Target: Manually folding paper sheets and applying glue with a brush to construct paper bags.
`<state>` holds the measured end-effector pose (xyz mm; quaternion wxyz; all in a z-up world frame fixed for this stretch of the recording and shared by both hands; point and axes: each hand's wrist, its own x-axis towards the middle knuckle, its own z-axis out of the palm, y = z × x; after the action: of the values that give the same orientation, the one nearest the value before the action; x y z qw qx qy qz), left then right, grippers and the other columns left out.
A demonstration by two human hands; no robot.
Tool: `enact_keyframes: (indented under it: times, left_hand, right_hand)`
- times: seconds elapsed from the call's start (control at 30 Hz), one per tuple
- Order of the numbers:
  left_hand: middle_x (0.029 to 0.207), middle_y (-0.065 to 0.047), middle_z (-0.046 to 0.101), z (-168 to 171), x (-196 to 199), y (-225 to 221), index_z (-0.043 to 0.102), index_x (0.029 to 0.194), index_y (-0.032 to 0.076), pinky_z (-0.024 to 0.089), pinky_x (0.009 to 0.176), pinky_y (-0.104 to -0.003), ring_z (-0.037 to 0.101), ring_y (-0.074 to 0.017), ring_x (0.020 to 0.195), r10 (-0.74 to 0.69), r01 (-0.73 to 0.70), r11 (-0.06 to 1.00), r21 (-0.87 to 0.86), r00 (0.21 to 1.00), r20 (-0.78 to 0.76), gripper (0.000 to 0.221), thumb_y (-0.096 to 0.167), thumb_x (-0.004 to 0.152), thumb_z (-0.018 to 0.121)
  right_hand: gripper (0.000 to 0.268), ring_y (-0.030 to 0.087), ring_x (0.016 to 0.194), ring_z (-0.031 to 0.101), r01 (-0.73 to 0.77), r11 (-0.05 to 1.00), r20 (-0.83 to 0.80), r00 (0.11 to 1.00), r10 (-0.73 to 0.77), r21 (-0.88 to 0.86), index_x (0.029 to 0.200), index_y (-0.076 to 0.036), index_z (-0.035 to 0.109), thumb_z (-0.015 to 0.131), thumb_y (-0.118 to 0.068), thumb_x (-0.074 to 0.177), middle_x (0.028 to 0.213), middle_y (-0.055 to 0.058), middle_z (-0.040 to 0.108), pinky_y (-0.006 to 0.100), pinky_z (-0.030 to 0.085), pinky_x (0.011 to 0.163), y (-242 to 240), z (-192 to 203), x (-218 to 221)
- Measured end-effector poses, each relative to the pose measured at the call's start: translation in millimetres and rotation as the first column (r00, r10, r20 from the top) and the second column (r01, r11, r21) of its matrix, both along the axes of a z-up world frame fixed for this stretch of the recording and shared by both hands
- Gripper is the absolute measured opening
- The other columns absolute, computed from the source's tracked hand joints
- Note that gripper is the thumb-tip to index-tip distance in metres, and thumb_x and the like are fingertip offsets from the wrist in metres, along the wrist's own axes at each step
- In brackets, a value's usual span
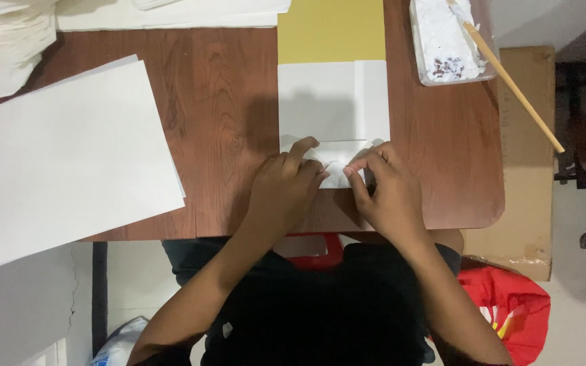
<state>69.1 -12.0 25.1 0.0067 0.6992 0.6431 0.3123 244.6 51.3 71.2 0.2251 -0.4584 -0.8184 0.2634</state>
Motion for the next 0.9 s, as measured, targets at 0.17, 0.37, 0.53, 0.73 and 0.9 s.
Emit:
enact_keyframes:
  times: [0.17, 0.37, 0.53, 0.73, 0.9]
  left_hand:
    - [0.119, -0.01, 0.067, 11, 2, 4, 0.075, 0.081, 0.006, 0.061, 0.067, -0.045, 0.074, -0.0299, 0.072, 0.034, -0.034, 0.999, -0.009, 0.998, 0.056, 0.012, 0.015, 0.088, 0.078]
    - [0.108, -0.012, 0.065, 29, 0, 11, 0.068, 0.102, 0.005, 0.062, 0.061, -0.045, 0.074, -0.0347, 0.069, 0.063, -0.05, 0.996, -0.077, 0.982, 0.179, 0.031, 0.012, 0.076, 0.085]
    - [0.11, -0.015, 0.067, 30, -5, 24, 0.063, 0.116, 0.005, 0.06, 0.063, -0.047, 0.075, -0.039, 0.078, 0.09, -0.016, 0.948, -0.319, 0.972, 0.218, 0.04, 0.011, 0.079, 0.078]
    - [0.109, -0.008, 0.072, 35, -16, 47, 0.07, 0.116, 0.017, 0.051, 0.077, -0.041, 0.069, -0.0311, 0.098, 0.093, -0.003, 0.768, -0.64, 0.99, 0.106, 0.039, 0.026, 0.08, 0.079]
    - [0.089, -0.003, 0.071, 36, -16, 38, 0.071, 0.094, 0.018, 0.041, 0.083, -0.041, 0.062, -0.0275, 0.093, 0.037, 0.042, 0.833, -0.551, 0.99, 0.133, 0.014, 0.021, 0.081, 0.075]
  right_hand:
    - [0.011, 0.03, 0.065, 0.065, 0.013, 0.999, 0.066, 0.998, -0.017, 0.049, 0.09, -0.003, 0.072, 0.074, -0.013, 0.095, 0.09, 0.012, 0.061, 0.037, 0.051, 0.048, 4, -6, 2]
    - [0.028, 0.047, 0.09, 0.07, 0.011, 0.998, 0.046, 0.999, -0.014, 0.064, 0.108, 0.0, 0.062, 0.078, -0.017, 0.093, 0.111, 0.024, 0.059, 0.051, 0.06, 0.059, 7, -3, 4]
    - [0.043, 0.055, 0.106, 0.065, -0.044, 0.998, 0.015, 0.999, 0.043, 0.05, 0.128, 0.003, 0.061, 0.076, -0.015, 0.092, 0.125, 0.029, 0.057, 0.063, 0.058, 0.072, 6, 18, -2]
    - [0.043, 0.044, 0.102, 0.069, -0.02, 0.995, 0.01, 1.0, 0.02, 0.096, 0.125, -0.006, 0.069, 0.083, -0.02, 0.087, 0.119, 0.016, 0.062, 0.053, 0.058, 0.071, 11, -2, 5]
    - [0.033, 0.045, 0.101, 0.069, 0.018, 0.993, -0.008, 1.0, -0.017, 0.116, 0.113, -0.005, 0.07, 0.084, -0.017, 0.087, 0.115, 0.015, 0.06, 0.051, 0.058, 0.071, 9, -17, 6]
